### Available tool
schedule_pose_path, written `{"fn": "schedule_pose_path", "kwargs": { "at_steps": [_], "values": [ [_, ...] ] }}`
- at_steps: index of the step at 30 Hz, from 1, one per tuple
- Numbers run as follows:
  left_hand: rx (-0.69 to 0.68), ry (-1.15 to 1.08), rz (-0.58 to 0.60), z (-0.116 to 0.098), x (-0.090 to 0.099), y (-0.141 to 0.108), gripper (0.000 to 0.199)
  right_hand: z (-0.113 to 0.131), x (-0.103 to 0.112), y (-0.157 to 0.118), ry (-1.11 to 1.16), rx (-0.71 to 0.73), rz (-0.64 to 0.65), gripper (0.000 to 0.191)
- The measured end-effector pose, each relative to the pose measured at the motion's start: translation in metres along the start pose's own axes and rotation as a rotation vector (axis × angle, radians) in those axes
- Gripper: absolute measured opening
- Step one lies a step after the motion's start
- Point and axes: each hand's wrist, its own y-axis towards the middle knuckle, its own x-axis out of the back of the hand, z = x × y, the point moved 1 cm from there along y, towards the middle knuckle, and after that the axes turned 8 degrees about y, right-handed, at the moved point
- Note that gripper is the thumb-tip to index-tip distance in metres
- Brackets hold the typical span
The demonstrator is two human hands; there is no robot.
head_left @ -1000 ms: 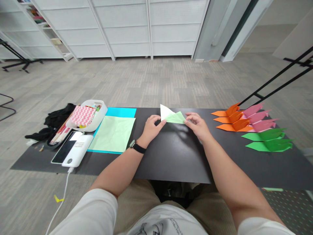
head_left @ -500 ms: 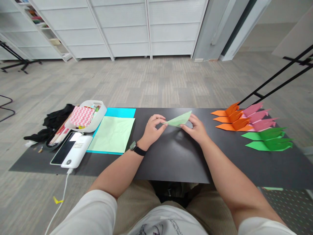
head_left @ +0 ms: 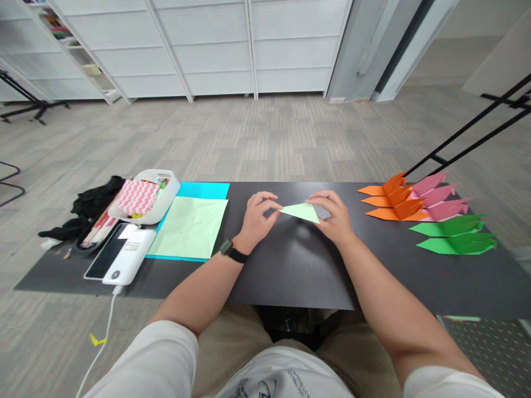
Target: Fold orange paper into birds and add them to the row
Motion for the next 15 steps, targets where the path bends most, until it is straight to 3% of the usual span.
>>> {"fn": "schedule_pose_path", "kwargs": {
  "at_steps": [9, 15],
  "values": [
    [0.062, -0.104, 0.001, 0.010, -0.005, 0.002, 0.005, 0.004, 0.000, 0.000, -0.048, 0.045, -0.030, 0.012],
    [0.108, -0.146, -0.032, 0.016, -0.006, 0.002, 0.002, 0.010, 0.007, 0.003, -0.025, 0.017, -0.014, 0.031]
  ]
}}
